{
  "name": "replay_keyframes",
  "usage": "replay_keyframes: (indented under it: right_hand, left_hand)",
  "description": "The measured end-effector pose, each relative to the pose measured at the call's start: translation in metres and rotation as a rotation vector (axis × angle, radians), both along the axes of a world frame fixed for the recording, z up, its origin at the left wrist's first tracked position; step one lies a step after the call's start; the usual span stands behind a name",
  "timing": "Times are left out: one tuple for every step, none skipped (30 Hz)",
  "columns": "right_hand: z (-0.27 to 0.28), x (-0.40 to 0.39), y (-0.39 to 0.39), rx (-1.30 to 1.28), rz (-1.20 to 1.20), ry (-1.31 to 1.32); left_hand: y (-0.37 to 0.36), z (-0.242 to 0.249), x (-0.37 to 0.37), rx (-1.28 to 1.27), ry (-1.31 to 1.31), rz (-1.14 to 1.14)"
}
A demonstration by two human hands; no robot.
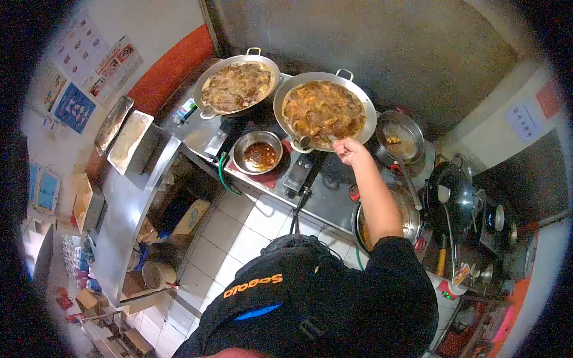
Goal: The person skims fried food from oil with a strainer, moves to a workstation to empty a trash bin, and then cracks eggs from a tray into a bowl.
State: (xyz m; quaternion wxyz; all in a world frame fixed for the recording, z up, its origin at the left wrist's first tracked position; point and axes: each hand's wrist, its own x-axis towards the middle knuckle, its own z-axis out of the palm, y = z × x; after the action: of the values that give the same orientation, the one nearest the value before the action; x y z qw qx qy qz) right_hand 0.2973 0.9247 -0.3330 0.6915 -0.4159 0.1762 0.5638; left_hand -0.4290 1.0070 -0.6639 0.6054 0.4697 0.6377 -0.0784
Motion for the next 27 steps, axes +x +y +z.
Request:
replay_keyframes:
  right_hand:
    - [-0.007, 0.005, 0.004, 0.091, 0.01, -0.004]
    - [-0.006, 0.004, 0.008, 0.09, -0.041, -0.001]
    - [-0.005, 0.006, 0.013, 0.096, -0.042, -0.007]
    - [-0.005, 0.005, 0.017, 0.105, -0.059, -0.031]
    - [-0.007, 0.006, 0.019, 0.114, -0.075, -0.054]
    - [-0.006, 0.008, 0.022, 0.152, -0.079, -0.036]
    - [-0.006, 0.01, 0.022, 0.155, -0.08, -0.038]
    - [-0.004, 0.009, 0.021, 0.153, -0.098, -0.077]
    - [-0.003, 0.008, 0.019, 0.15, -0.116, -0.115]
    - [-0.001, 0.006, 0.014, 0.15, -0.118, -0.114]
    - [0.002, 0.005, 0.008, 0.134, -0.108, -0.136]
    - [0.006, 0.004, 0.001, 0.117, -0.1, -0.158]
    - [0.01, 0.004, -0.005, 0.114, -0.105, -0.157]
    - [0.015, 0.003, -0.012, 0.077, -0.077, -0.204]
    - [0.022, 0.002, -0.019, 0.038, -0.051, -0.252]
    - [0.029, 0.003, -0.025, 0.005, -0.032, -0.281]
    - [0.036, 0.003, -0.031, 0.0, -0.04, -0.282]
    - [0.044, 0.004, -0.036, -0.065, -0.001, -0.34]
    - [0.051, 0.005, -0.041, -0.131, 0.038, -0.396]
    - [0.057, 0.007, -0.045, -0.173, 0.053, -0.404]
    - [0.061, 0.01, -0.048, -0.178, 0.05, -0.405]
    - [0.065, 0.012, -0.05, -0.227, 0.093, -0.455]
    - [0.068, 0.014, -0.052, -0.275, 0.137, -0.504]
    - [0.078, 0.012, -0.051, -0.327, 0.184, -0.533]
    - [0.086, 0.011, -0.051, -0.329, 0.187, -0.533]
    - [0.092, 0.011, -0.051, -0.378, 0.2, -0.548]
    - [0.095, 0.012, -0.048, -0.426, 0.216, -0.562]
  left_hand:
    - [0.003, -0.002, -0.005, 0.004, -0.001, -0.002]
    - [0.007, 0.002, -0.006, 0.363, -0.022, -0.55]
    - [0.012, 0.004, -0.004, 0.724, -0.038, -1.096]
    - [0.013, 0.007, -0.005, 0.628, 0.056, -1.018]
    - [0.018, 0.004, -0.003, 0.633, 0.056, -1.018]
    - [0.025, -0.003, -0.004, 0.629, 0.073, -1.063]
    - [0.031, -0.01, -0.004, 0.624, 0.091, -1.107]
    - [0.033, -0.006, -0.003, 0.603, 0.064, -1.047]
    - [0.036, 0.004, 0.003, 0.46, 0.022, -0.842]
    - [0.038, 0.014, 0.008, 0.288, -0.026, -0.568]
    - [0.039, 0.027, 0.015, 0.113, -0.058, -0.254]
    - [0.038, 0.048, 0.026, 0.018, -0.072, -0.056]
    - [0.036, 0.07, 0.037, -0.032, -0.072, 0.056]
    - [0.036, 0.075, 0.041, -0.034, -0.072, 0.051]
    - [0.036, 0.078, 0.045, -0.028, -0.048, 0.06]
    - [0.036, 0.081, 0.049, -0.023, -0.024, 0.069]
    - [0.036, 0.068, 0.047, -0.027, -0.026, 0.061]
    - [0.038, 0.034, 0.039, -0.06, -0.025, 0.086]
    - [0.038, 0.015, 0.035, -0.092, -0.023, 0.111]
    - [0.036, 0.014, 0.034, -0.113, -0.037, 0.123]
    - [0.037, 0.012, 0.036, -0.116, -0.044, 0.101]
    - [0.039, 0.009, 0.038, -0.112, -0.047, 0.083]
    - [0.04, 0.019, 0.042, -0.108, -0.052, 0.063]
    - [0.041, 0.029, 0.049, -0.1, -0.058, 0.042]
    - [0.044, 0.032, 0.05, -0.086, -0.064, 0.011]
    - [0.046, 0.039, 0.055, -0.058, -0.073, -0.049]
    - [0.048, 0.046, 0.059, 0.009, -0.084, -0.173]
